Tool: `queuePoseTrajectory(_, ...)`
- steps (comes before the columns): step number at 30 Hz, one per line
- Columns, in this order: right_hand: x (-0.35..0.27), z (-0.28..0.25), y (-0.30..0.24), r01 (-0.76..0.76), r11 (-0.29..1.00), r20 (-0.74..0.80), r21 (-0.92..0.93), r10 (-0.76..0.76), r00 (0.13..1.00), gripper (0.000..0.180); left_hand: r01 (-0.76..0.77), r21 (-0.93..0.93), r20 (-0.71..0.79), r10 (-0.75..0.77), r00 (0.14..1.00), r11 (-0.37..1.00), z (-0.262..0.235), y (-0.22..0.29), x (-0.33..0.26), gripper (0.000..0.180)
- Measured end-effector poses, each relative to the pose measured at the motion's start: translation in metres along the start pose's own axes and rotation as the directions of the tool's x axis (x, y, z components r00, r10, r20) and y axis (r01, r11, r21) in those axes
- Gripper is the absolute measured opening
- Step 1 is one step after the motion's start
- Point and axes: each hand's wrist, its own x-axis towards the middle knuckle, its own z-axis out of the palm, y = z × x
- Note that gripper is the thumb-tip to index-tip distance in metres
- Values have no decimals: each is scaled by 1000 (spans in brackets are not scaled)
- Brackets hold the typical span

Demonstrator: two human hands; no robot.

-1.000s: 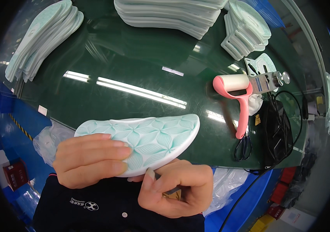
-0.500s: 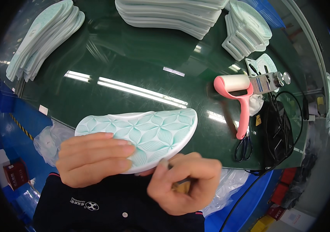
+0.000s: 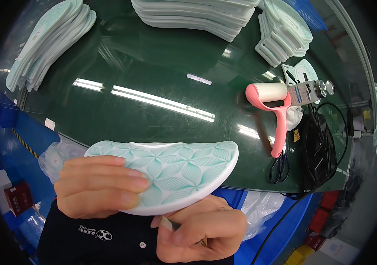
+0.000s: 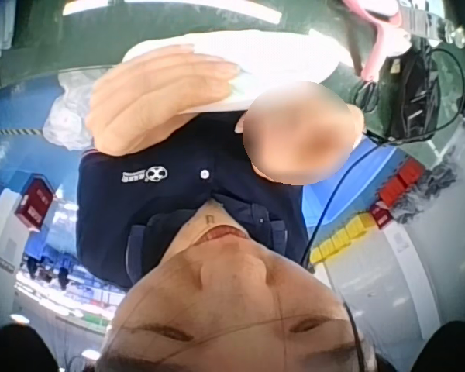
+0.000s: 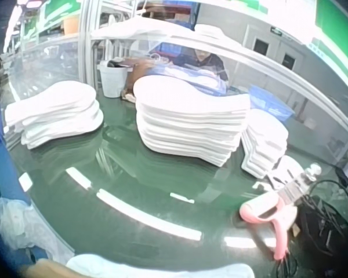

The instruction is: The person picks up white shoe insoles from a stack on a green table and wipes their patterned surfaces with a small brown abrasive pad. They turn the insoles over to inspect the underside and then place them back on the stack, repeating this process for multiple insoles.

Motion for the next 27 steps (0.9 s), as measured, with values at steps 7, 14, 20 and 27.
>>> queuePoseTrajectory(7, 8, 3, -3, -130, 991, -95, 30, 132, 987, 22, -27, 102, 6, 26, 1000, 994, 0, 3, 4, 12)
queuePoseTrajectory(14, 7, 1, -5, -146, 979, -54, -141, 140, 989, 23, -167, 162, -131, 189, 973, 973, 11, -12, 1, 17)
queuePoseTrajectory(20, 3, 3, 2, -120, 989, -205, -91, 99, 974, 26, -136, 199, -283, 190, 940, 970, 23, -11, 2, 18)
queuePoseTrajectory(27, 1, 4, 6, -166, 981, -286, -105, 130, 950, 26, -160, 163, -35, 167, 985, 974, 7, -12, -1, 14)
